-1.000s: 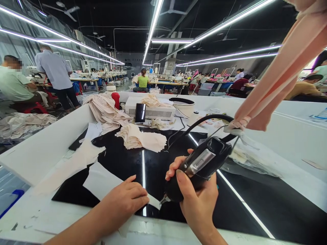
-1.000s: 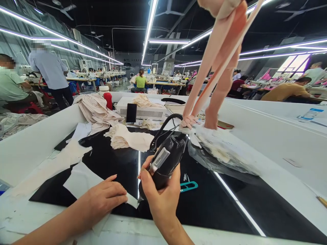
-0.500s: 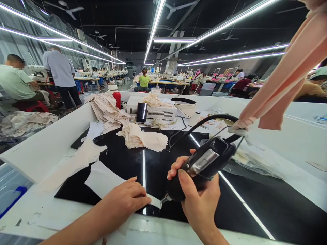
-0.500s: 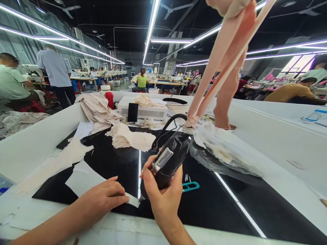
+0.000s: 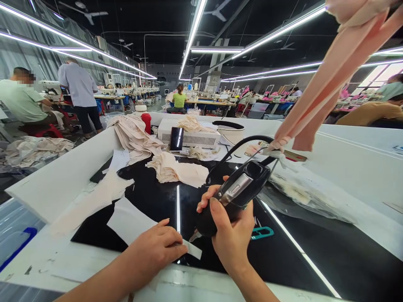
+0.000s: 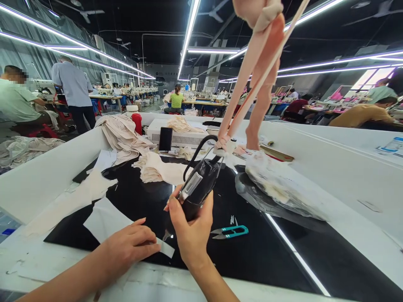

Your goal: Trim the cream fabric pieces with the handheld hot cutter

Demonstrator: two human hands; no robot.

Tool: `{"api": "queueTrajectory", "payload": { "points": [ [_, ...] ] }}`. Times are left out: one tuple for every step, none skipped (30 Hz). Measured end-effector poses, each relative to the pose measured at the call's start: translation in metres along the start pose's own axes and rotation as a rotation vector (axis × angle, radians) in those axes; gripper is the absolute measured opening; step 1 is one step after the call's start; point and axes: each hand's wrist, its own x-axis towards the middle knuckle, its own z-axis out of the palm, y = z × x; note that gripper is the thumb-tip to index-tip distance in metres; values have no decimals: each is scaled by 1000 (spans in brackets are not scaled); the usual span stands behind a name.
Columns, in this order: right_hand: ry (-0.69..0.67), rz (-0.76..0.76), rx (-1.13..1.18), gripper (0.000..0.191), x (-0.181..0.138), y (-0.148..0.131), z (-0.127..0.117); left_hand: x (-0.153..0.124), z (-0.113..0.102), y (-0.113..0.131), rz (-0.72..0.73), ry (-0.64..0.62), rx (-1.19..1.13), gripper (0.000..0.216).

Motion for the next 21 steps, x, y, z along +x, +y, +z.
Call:
{"api": "queueTrajectory", "payload": {
  "points": [
    [-5,1,-3,20,0,1,1,0,0,0,3,1,2,27],
    [-7,3,-6,20,-1,2,2,0,0,0,4,1,4,26],
    [-8,4,-7,19,-1,2,2,0,0,0,4,2,7,26],
    [-8,4,-8,19,-1,3,3,0,1,0,3,3,9,26],
    [-8,4,-8,19,-2,3,3,-1,2,0,0,3,10,27],
    [-4,4,-8,19,-2,3,3,-1,3,-1,-1,1,11,27],
    [-3,4,-9,19,-2,3,3,-1,3,-1,-1,-2,11,26],
    [-3,7,-12,19,-2,2,3,-2,4,-1,1,-3,10,26],
    [-5,12,-16,19,-1,2,3,-2,5,-2,1,0,9,25],
    [-7,17,-20,19,-1,1,2,-2,5,-2,0,7,6,25],
    [-8,18,-22,19,-1,0,1,-1,4,-1,-2,14,2,25],
    [-7,18,-22,19,-1,-1,-1,-1,4,-1,-4,21,-2,25],
    [-3,13,-21,20,-1,-2,-3,-1,3,0,-4,29,-5,25],
    [3,9,-21,20,-1,-2,-5,0,2,1,-4,34,-9,26],
    [7,6,-22,21,-1,-3,-8,0,1,1,-3,36,-14,25],
    [9,5,-24,22,-1,-3,-9,1,0,2,-4,36,-20,25],
    [10,8,-29,22,-1,-3,-11,1,-1,2,-8,33,-27,25],
    [11,12,-35,23,-2,-3,-12,1,-1,3,-15,26,-33,25],
    [11,13,-38,23,-3,-3,-13,1,-2,3,-22,17,-38,26],
    [10,14,-40,24,-3,-3,-13,1,-2,3,-29,7,-41,26],
    [8,10,-40,24,-4,-2,-13,0,-1,2,-30,1,-41,26]
  ]
}}
